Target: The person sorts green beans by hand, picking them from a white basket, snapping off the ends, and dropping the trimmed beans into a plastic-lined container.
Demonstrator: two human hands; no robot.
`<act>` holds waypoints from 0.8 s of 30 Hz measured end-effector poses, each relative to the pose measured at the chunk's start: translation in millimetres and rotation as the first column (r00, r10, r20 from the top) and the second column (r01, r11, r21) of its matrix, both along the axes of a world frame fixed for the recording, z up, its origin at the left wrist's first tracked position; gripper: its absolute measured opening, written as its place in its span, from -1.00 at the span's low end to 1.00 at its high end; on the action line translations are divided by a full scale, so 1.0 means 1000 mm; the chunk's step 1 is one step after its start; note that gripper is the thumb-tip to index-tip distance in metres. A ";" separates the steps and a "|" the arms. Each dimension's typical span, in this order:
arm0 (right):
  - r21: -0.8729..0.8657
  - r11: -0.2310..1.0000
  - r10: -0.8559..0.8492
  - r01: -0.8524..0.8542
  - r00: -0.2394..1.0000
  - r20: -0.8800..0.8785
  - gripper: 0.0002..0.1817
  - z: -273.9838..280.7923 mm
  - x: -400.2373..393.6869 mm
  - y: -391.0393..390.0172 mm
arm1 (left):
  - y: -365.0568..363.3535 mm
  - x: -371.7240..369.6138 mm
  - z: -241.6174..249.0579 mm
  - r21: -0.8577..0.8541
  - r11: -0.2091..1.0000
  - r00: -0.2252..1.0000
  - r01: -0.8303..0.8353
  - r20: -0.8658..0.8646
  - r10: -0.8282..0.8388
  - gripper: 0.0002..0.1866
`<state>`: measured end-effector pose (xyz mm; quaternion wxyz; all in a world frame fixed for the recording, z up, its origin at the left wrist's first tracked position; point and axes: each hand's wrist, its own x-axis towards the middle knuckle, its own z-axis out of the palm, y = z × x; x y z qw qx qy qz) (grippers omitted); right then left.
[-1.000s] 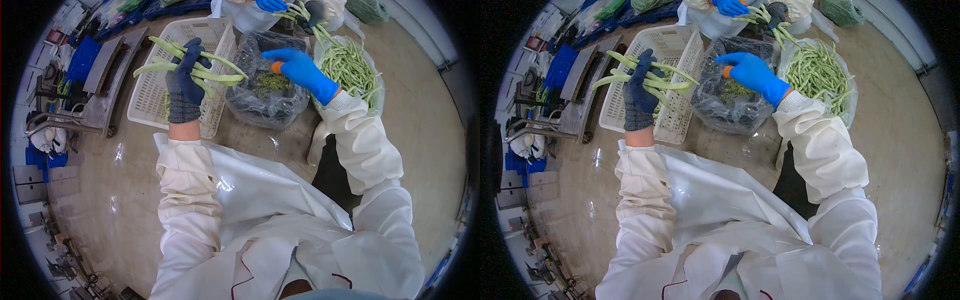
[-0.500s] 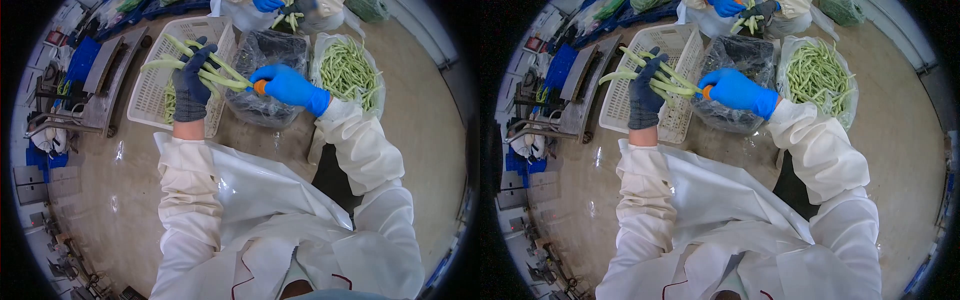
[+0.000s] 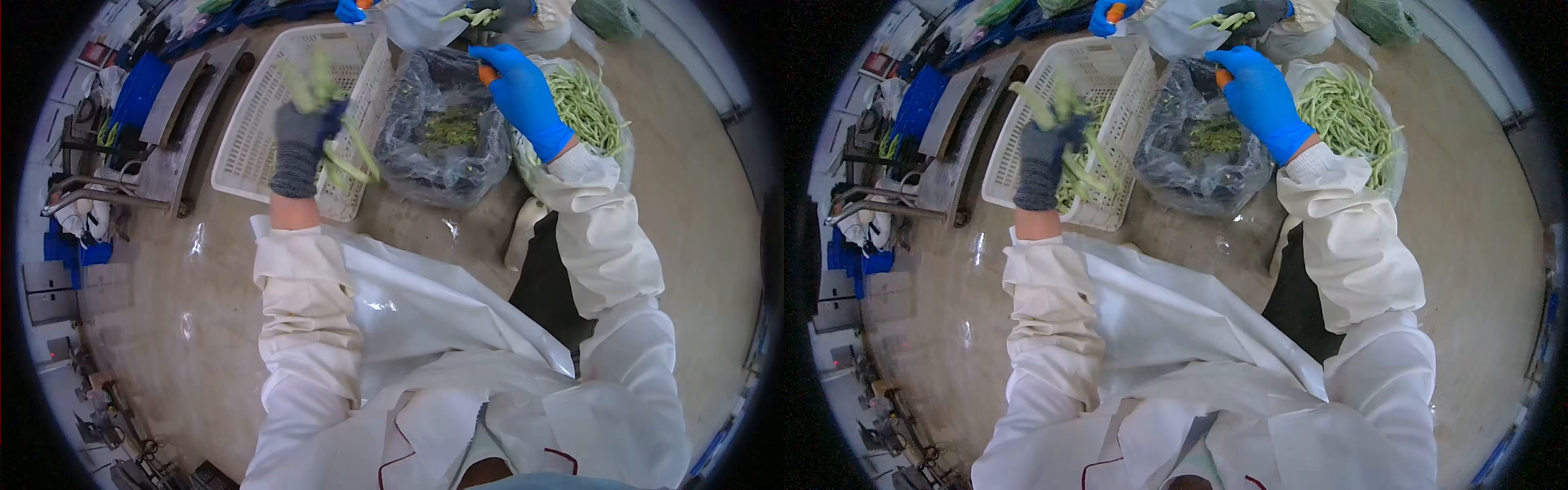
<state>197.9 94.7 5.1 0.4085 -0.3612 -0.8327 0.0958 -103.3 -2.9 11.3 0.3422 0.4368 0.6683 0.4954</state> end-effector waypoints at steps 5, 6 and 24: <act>-0.141 0.987 -0.034 0.071 0.968 0.249 -0.60 -0.026 -0.001 0.001 | 0.016 -0.095 -0.042 0.176 0.918 0.755 -0.355 -0.525 0.393 -0.72; -0.184 0.979 -0.025 0.091 0.941 0.337 -0.57 -0.025 0.001 0.000 | 0.011 -0.066 -0.021 -0.023 0.929 0.879 -0.368 -0.335 0.340 -0.73; 0.100 0.945 0.242 -0.313 0.868 0.433 -0.70 0.013 -0.012 -0.021 | -0.006 0.043 0.000 -0.004 0.826 0.774 0.563 0.353 -0.526 -0.65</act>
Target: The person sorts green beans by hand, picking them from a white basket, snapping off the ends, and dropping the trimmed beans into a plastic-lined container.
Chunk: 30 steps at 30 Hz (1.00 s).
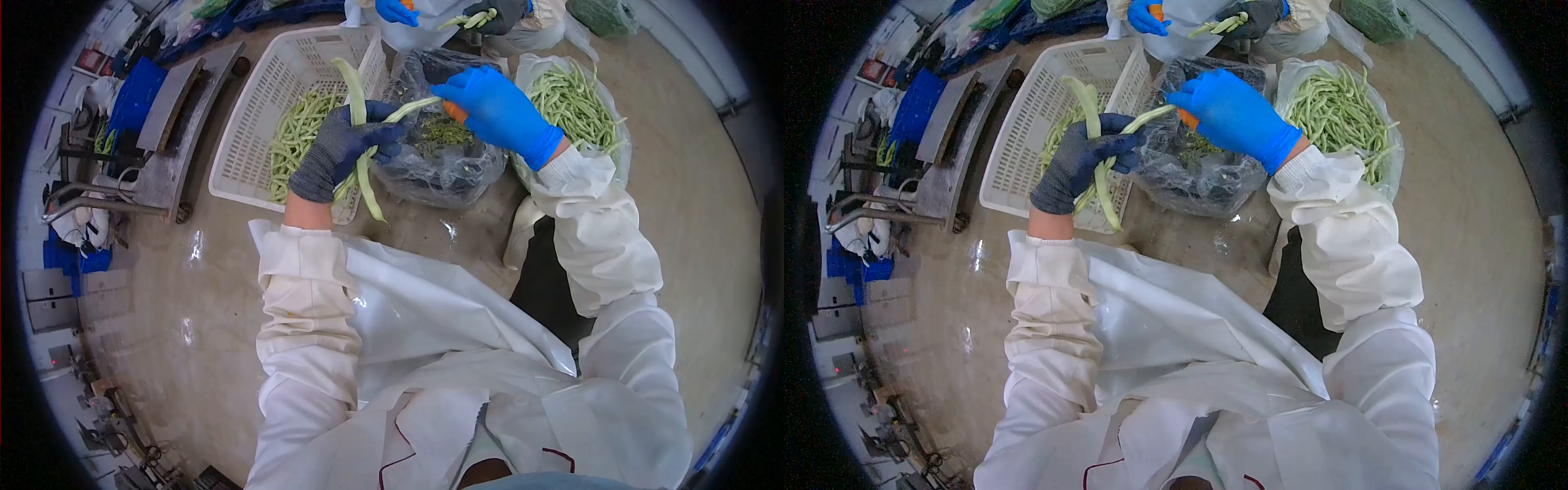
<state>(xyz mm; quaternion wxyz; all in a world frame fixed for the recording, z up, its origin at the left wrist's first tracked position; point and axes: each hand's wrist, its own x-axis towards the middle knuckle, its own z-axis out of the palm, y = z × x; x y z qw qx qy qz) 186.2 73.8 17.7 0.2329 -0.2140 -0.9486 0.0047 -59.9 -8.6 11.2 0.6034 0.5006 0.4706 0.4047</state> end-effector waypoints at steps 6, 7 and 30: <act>-0.535 0.845 -0.244 0.011 0.897 -0.368 -0.74 -0.001 -0.002 -0.010 | 0.003 0.011 -0.006 0.267 0.964 0.956 -0.002 -0.283 0.080 -0.68; -0.706 0.705 -0.359 -0.066 0.825 -0.435 -0.74 -0.002 -0.004 -0.009 | 0.003 0.011 -0.006 0.284 0.959 0.960 -0.014 -0.264 0.093 -0.68; -0.815 0.562 -0.236 -0.140 0.917 -0.320 -0.46 -0.062 -0.025 0.017 | 0.010 -0.047 0.011 0.180 0.810 0.630 -0.559 0.727 0.273 -0.60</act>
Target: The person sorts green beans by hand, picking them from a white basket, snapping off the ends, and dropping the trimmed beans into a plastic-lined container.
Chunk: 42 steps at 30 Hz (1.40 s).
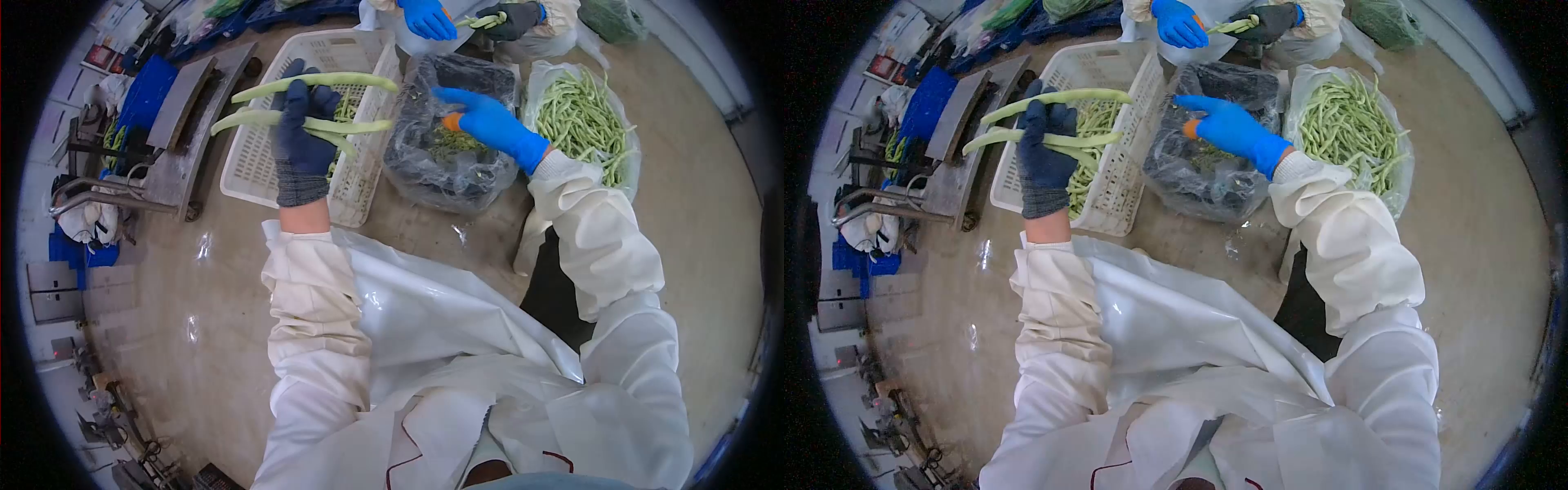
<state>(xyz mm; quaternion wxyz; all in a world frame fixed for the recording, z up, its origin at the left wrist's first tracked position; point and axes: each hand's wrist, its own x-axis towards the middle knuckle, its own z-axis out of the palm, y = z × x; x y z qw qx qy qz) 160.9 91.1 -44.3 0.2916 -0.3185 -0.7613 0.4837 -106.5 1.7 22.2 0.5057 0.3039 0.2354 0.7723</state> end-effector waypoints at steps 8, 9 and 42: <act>-0.250 0.965 -0.103 0.081 0.992 -0.073 -0.69 0.043 -0.010 -0.015 | 0.005 0.020 -0.007 -0.173 0.977 0.982 -0.122 -0.163 0.094 -0.58; -0.213 0.967 -0.145 0.138 0.989 -0.021 -0.71 0.042 -0.006 -0.013 | 0.004 0.014 -0.007 -0.193 0.944 0.943 -0.269 -0.254 0.217 -0.58; 0.547 0.829 -0.523 0.112 0.500 0.690 -0.71 -0.024 0.070 0.029 | -0.014 -0.114 -0.021 0.124 0.611 0.409 -0.782 -0.639 0.652 -0.69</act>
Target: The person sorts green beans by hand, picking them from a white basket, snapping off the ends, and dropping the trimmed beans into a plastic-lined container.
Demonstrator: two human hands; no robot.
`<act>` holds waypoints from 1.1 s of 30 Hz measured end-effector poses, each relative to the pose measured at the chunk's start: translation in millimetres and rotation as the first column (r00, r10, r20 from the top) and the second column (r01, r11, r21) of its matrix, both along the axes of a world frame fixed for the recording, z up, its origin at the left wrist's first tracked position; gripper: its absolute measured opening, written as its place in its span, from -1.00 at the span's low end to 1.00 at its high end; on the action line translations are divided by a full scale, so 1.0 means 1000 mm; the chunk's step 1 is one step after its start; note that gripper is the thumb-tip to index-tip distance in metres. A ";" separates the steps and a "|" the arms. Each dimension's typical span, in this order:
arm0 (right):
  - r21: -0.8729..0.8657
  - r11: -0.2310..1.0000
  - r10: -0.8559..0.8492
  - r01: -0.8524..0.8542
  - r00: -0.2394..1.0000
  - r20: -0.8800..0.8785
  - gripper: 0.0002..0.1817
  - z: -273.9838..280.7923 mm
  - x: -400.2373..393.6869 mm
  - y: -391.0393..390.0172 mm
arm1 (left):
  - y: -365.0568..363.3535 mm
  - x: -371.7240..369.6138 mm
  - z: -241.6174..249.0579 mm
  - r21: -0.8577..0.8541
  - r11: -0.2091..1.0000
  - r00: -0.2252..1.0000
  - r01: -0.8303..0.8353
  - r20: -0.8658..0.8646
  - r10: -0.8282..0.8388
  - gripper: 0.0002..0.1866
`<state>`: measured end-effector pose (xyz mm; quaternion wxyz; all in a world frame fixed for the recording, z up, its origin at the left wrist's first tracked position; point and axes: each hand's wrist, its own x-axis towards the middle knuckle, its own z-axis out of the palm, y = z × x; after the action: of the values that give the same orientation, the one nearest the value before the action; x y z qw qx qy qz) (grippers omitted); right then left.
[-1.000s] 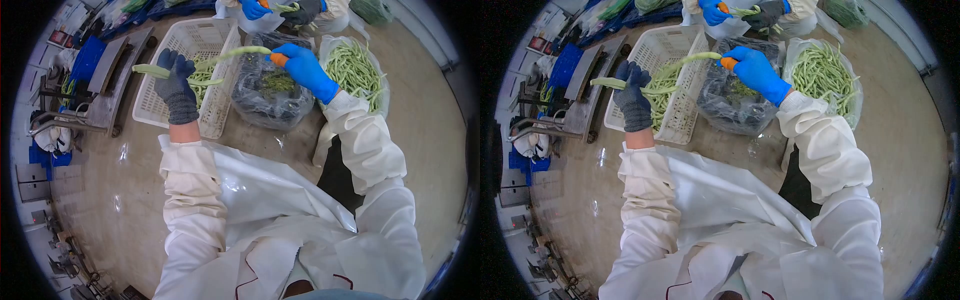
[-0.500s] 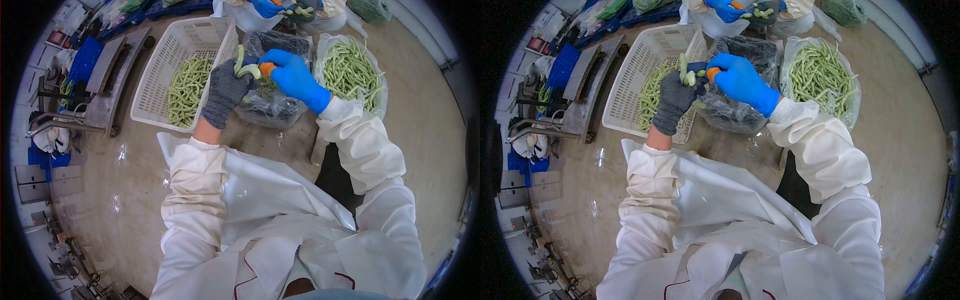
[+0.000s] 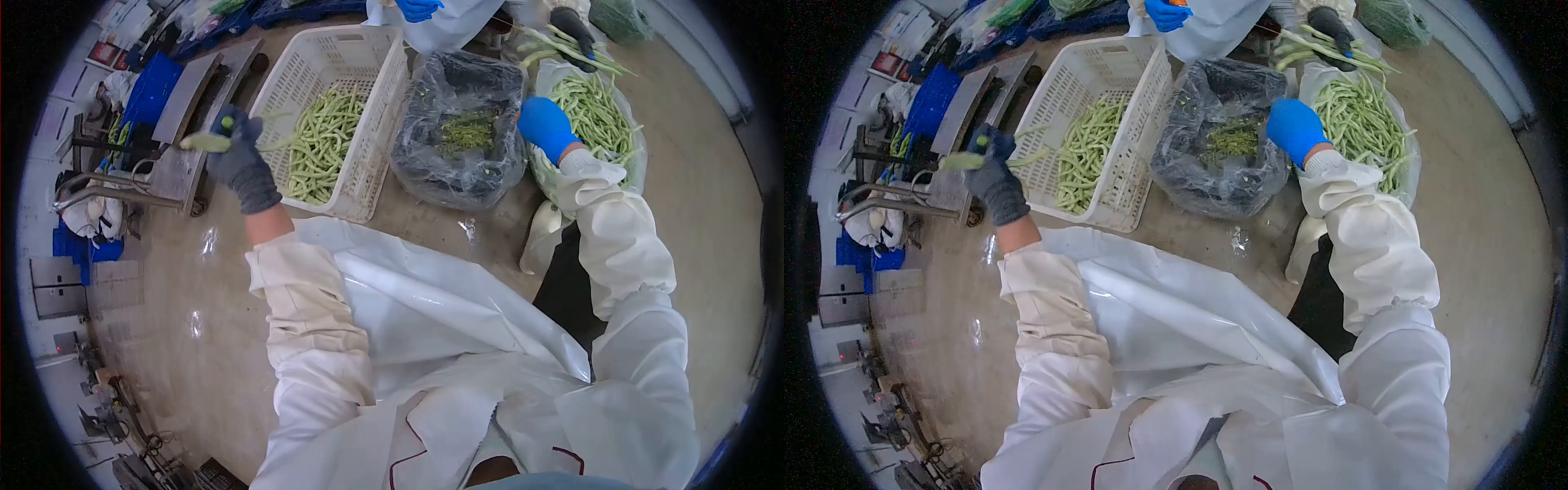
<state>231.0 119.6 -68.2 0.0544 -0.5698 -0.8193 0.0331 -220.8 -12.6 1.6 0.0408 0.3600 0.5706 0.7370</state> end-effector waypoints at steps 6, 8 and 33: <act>-0.062 0.998 -0.022 0.017 0.997 -0.077 -0.67 0.048 -0.030 -0.019 | 0.013 0.059 0.002 -0.368 0.849 0.922 0.381 0.219 -0.319 -0.64; 0.020 0.999 0.028 -0.025 0.984 -0.173 -0.72 0.057 -0.041 -0.026 | 0.008 0.102 0.013 -0.335 0.658 0.733 0.674 0.417 -0.538 -0.69; -0.058 0.912 0.291 -0.407 0.739 -0.607 -0.76 0.077 -0.039 -0.043 | 0.015 0.184 -0.009 -0.565 0.529 0.641 0.633 -0.001 -0.768 -0.79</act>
<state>191.8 76.9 8.4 0.2433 -0.3695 -0.8474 0.2936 -36.4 1.9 -7.6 0.3581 0.6243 0.5504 0.4233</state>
